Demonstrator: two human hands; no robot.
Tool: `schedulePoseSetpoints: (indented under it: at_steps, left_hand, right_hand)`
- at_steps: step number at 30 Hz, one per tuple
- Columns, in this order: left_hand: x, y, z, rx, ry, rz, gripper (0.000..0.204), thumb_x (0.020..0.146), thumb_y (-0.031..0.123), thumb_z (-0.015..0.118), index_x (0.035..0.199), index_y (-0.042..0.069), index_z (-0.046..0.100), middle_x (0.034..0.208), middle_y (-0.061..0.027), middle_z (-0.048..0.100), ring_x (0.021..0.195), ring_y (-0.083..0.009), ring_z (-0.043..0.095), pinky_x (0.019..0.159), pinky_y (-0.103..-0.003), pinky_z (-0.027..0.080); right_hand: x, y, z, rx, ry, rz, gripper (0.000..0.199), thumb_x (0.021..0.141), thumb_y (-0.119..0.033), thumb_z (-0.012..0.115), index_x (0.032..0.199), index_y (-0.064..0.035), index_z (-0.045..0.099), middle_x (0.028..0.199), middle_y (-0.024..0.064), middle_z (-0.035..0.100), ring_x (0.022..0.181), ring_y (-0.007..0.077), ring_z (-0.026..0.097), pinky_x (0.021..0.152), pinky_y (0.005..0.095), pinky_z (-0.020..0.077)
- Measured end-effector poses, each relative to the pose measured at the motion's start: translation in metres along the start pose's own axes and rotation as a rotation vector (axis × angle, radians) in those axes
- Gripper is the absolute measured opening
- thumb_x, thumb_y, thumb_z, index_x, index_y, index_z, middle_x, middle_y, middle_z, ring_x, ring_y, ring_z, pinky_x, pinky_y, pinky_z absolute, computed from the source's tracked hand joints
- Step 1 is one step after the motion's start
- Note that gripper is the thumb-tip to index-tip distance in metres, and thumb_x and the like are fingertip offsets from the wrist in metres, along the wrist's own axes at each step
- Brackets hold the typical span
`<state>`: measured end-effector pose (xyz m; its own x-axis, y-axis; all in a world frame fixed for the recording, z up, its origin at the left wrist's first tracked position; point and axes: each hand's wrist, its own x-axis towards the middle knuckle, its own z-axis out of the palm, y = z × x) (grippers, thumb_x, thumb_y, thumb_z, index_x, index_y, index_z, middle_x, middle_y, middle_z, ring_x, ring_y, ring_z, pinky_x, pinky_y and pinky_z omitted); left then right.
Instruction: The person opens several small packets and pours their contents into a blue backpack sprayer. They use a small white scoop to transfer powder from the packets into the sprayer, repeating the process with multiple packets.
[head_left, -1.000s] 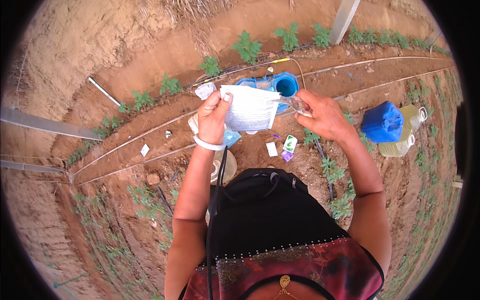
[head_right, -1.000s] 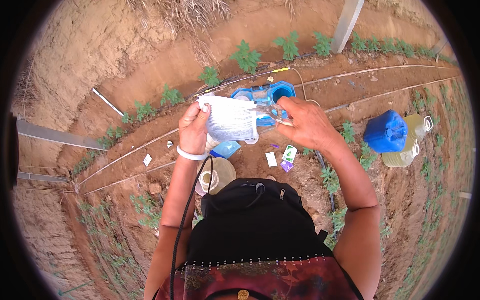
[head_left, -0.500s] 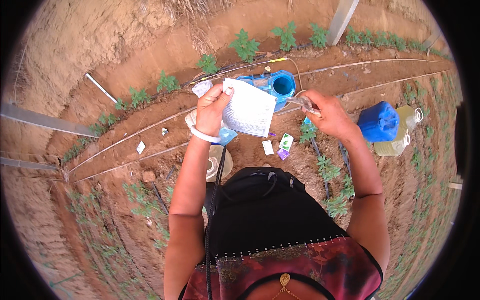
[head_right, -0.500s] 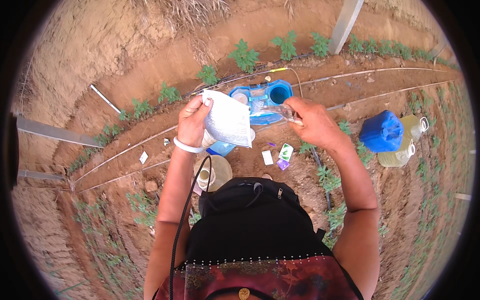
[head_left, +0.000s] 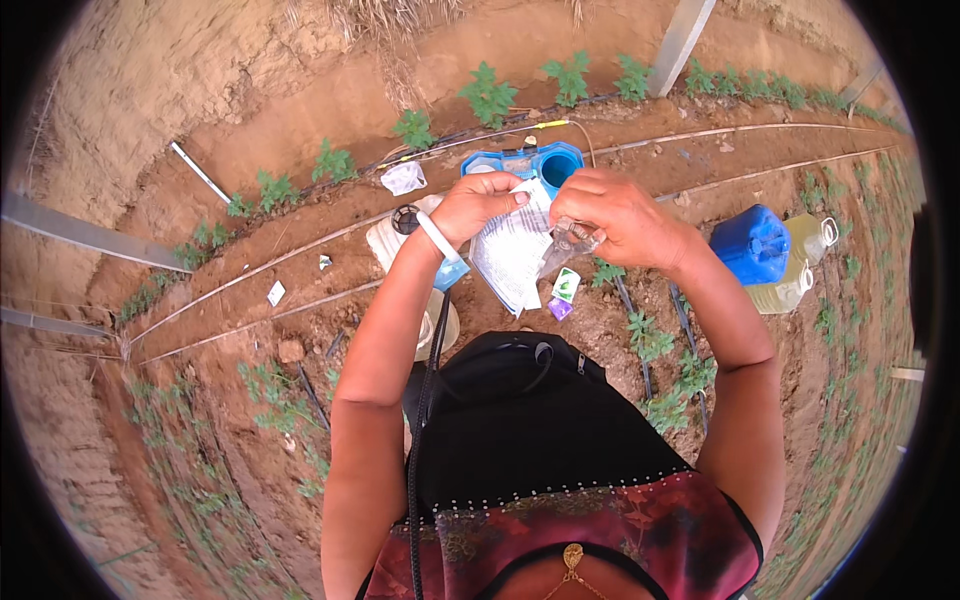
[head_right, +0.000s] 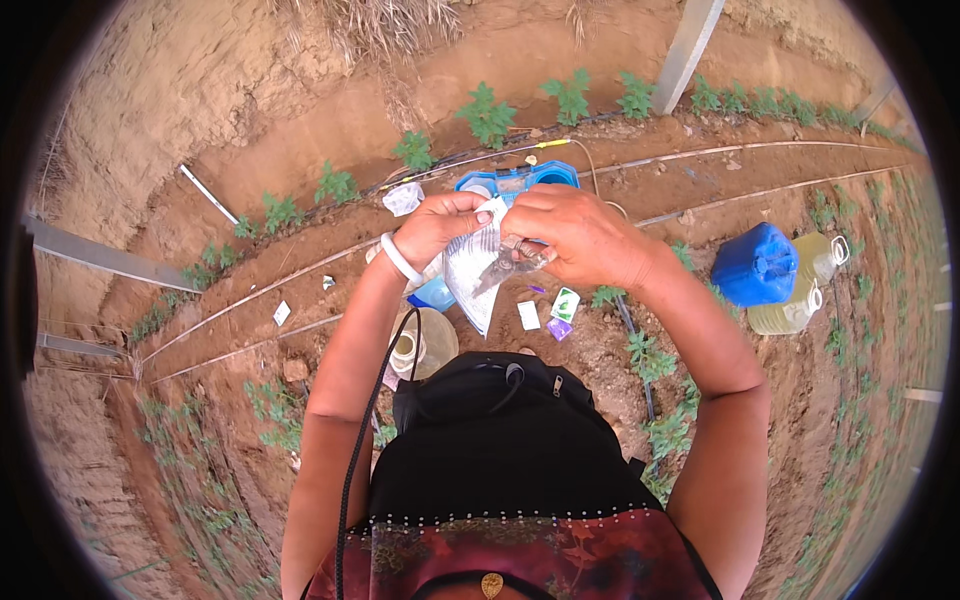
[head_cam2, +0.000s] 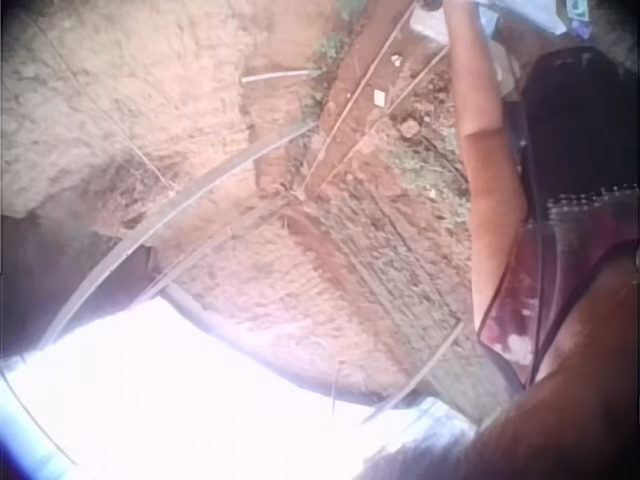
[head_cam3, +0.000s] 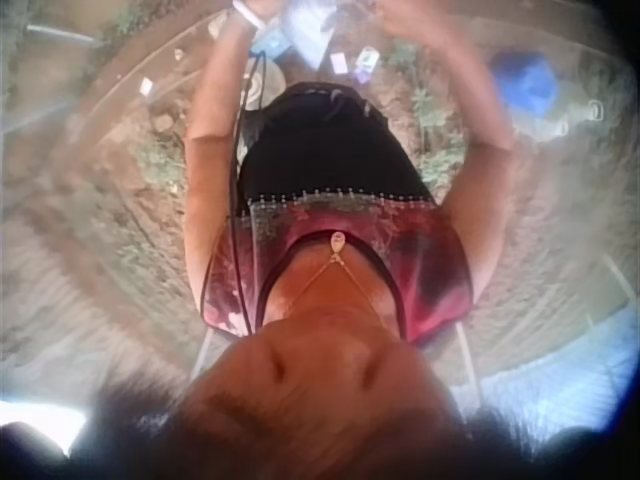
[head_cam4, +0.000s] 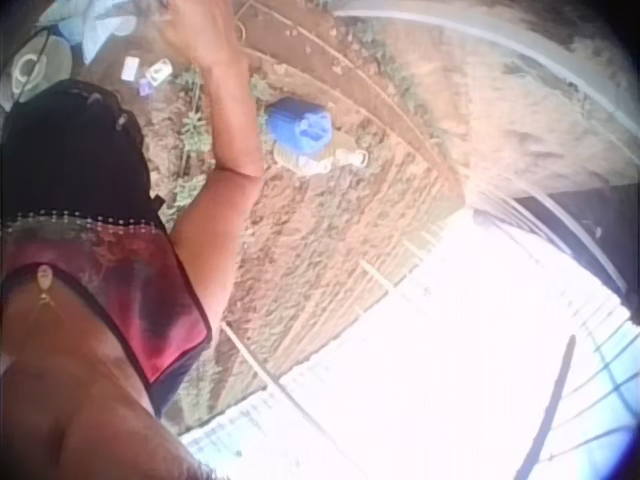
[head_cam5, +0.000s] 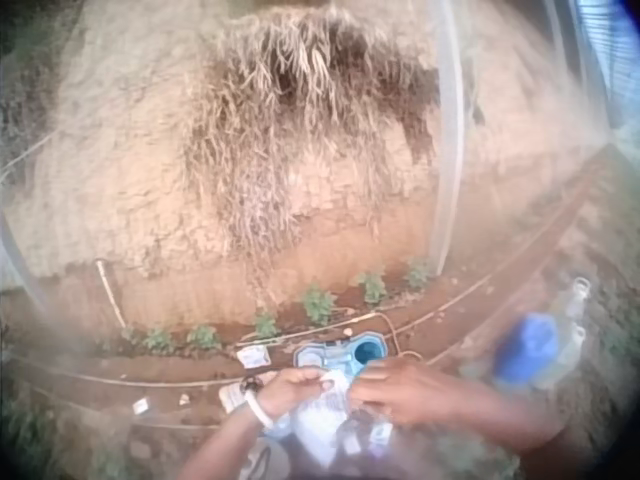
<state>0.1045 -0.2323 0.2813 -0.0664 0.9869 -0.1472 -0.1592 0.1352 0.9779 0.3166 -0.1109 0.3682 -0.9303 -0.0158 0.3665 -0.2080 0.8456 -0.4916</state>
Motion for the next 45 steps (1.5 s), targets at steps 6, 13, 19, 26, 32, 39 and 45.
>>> schedulePoseSetpoints:
  at_steps: [6, 13, 19, 26, 32, 39, 45]
  left_hand:
    - [-0.022, 0.027, 0.018, 0.014, -0.076, 0.135, 0.033, 0.095, 0.019, 0.052, 0.116, -0.004, 0.065, 0.108, -0.0078, 0.067, 0.102, -0.0151, 0.06, 0.095, -0.029, 0.045]
    - [-0.02, 0.037, 0.045, 0.565, -0.082, 0.271, 0.02, 0.092, 0.02, 0.068, 0.101, 0.002, 0.069, 0.092, -0.0049, 0.067, 0.089, -0.01, 0.059, 0.077, -0.029, 0.048]
    - [-0.021, 0.036, 0.049, 0.756, -0.105, 0.622, 0.015, 0.09, 0.018, 0.066, 0.093, 0.004, 0.069, 0.077, -0.0085, 0.064, 0.075, -0.0268, 0.061, 0.074, -0.036, 0.048]
    - [-0.024, 0.039, 0.07, 1.071, 0.123, 0.99, 0.013, 0.077, 0.01, 0.074, 0.075, 0.001, 0.064, 0.067, -0.0093, 0.059, 0.068, -0.0289, 0.06, 0.075, -0.04, 0.05]
    - [-0.028, 0.034, 0.08, 1.184, 0.214, 1.088, 0.01, 0.073, 0.008, 0.076, 0.079, 0.003, 0.069, 0.066, -0.0068, 0.059, 0.066, -0.0249, 0.06, 0.08, -0.04, 0.05]
    - [-0.025, 0.021, 0.077, 1.17, 0.201, 0.88, 0.012, 0.079, 0.016, 0.075, 0.083, 0.006, 0.069, 0.07, -0.0048, 0.062, 0.068, -0.0225, 0.061, 0.077, -0.038, 0.047]
    - [-0.022, 0.01, 0.081, 1.197, 0.16, 0.783, 0.014, 0.08, 0.017, 0.074, 0.079, 0.005, 0.065, 0.068, -0.0081, 0.059, 0.065, -0.0278, 0.059, 0.065, -0.038, 0.046]
  right_hand:
    - [0.0, 0.011, -0.008, 0.227, -0.049, 0.382, 0.017, 0.086, -0.016, 0.067, 0.095, -0.0038, 0.06, 0.072, 0.0067, 0.055, 0.069, 0.0163, 0.053, 0.062, 0.0332, 0.044]
    - [-0.007, 0.004, -0.001, 0.34, -0.014, 0.513, 0.021, 0.09, -0.024, 0.066, 0.095, -0.0036, 0.063, 0.072, 0.0075, 0.059, 0.067, 0.0114, 0.05, 0.063, 0.033, 0.0452]
    - [-0.016, -0.003, 0.002, 0.343, -0.057, 0.548, 0.026, 0.089, -0.028, 0.067, 0.099, -0.0044, 0.066, 0.074, 0.0086, 0.063, 0.069, 0.0112, 0.054, 0.065, 0.0327, 0.0477]
    - [-0.031, -0.004, 0.033, 0.456, 0.262, 0.678, 0.028, 0.087, -0.026, 0.065, 0.105, -0.0058, 0.07, 0.078, 0.0111, 0.068, 0.072, 0.0142, 0.063, 0.07, 0.0321, 0.0508]
    - [-0.03, 0.021, 0.033, 0.368, 0.371, 0.89, 0.027, 0.086, -0.025, 0.062, 0.1, -0.003, 0.069, 0.069, 0.012, 0.064, 0.064, 0.0162, 0.06, 0.064, 0.0348, 0.0488]
    - [-0.033, 0.018, 0.038, 0.367, 0.49, 0.877, 0.029, 0.088, -0.03, 0.064, 0.099, -0.0027, 0.068, 0.069, 0.0089, 0.063, 0.065, 0.0164, 0.06, 0.063, 0.0338, 0.0474]
    - [-0.042, 0.046, 0.046, -0.023, 0.586, 0.753, 0.024, 0.087, -0.027, 0.063, 0.091, -0.0038, 0.061, 0.072, 0.0169, 0.064, 0.07, 0.0349, 0.065, 0.064, 0.0457, 0.0495]
